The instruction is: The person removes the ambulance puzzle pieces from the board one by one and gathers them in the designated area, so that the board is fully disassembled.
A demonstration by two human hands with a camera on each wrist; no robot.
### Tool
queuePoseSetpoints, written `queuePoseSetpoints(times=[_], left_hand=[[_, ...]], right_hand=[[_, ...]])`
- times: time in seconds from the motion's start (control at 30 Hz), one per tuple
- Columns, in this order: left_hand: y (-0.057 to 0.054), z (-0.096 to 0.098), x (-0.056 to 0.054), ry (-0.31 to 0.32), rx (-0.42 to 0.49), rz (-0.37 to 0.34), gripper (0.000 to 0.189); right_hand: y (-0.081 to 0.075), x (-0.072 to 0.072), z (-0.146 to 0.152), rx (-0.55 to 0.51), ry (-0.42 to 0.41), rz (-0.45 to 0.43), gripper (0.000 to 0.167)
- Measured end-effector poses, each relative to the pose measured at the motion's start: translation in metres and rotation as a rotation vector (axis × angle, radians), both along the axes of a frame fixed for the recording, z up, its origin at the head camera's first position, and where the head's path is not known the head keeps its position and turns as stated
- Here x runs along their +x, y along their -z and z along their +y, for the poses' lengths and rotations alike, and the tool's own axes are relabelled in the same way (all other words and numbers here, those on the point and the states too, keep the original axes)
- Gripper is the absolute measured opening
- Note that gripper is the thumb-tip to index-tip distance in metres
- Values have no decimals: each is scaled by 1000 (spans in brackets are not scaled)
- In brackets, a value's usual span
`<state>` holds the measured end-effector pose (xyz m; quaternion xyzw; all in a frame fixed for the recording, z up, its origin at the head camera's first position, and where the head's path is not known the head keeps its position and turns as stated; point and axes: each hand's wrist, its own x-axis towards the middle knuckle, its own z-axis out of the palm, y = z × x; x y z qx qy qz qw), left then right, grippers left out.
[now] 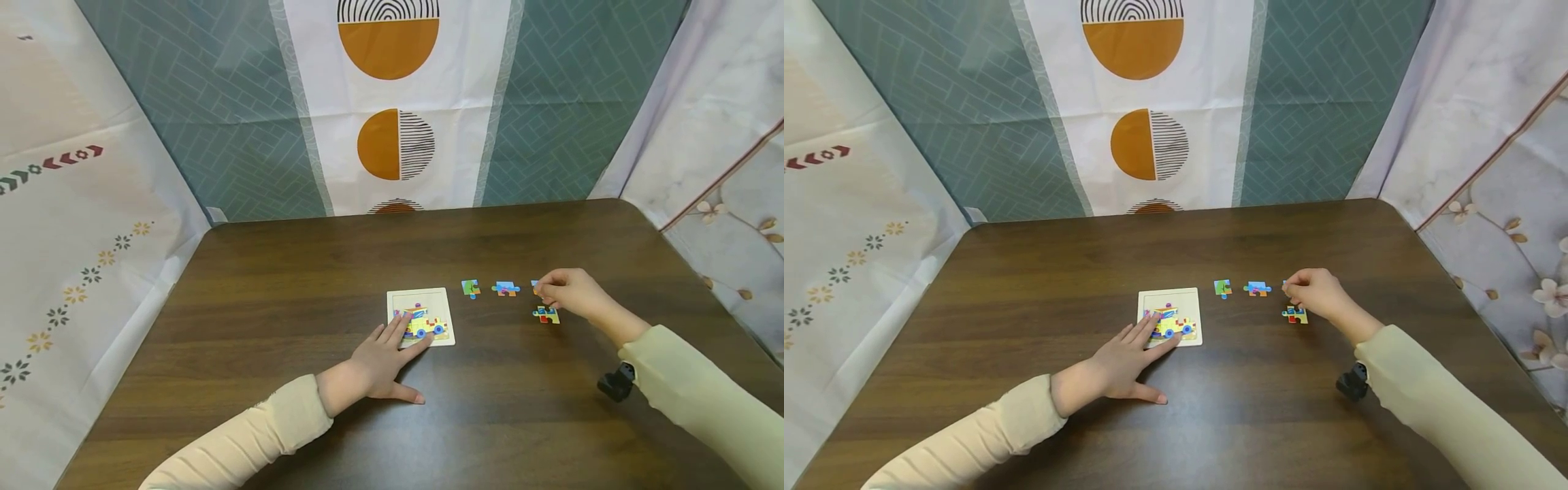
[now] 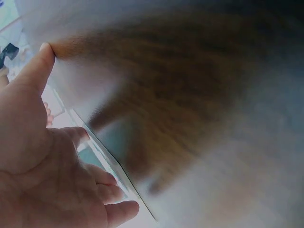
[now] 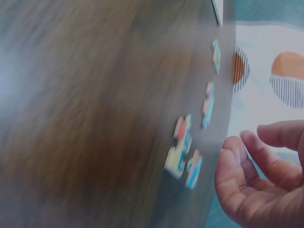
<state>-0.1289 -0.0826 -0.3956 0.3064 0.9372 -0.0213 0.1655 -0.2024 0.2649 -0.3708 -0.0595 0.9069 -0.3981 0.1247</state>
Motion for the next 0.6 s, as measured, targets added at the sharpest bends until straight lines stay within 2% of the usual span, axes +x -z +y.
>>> queuePoseSetpoints(times=[0.33, 0.6], left_hand=[[0, 0, 0, -29, -21, -14, 94], [-2, 1, 1, -31, -23, -18, 93]], right_hand=[[-5, -1, -38, 0, -73, 29, 23], [-4, -9, -72, 1, -130, 57, 22]])
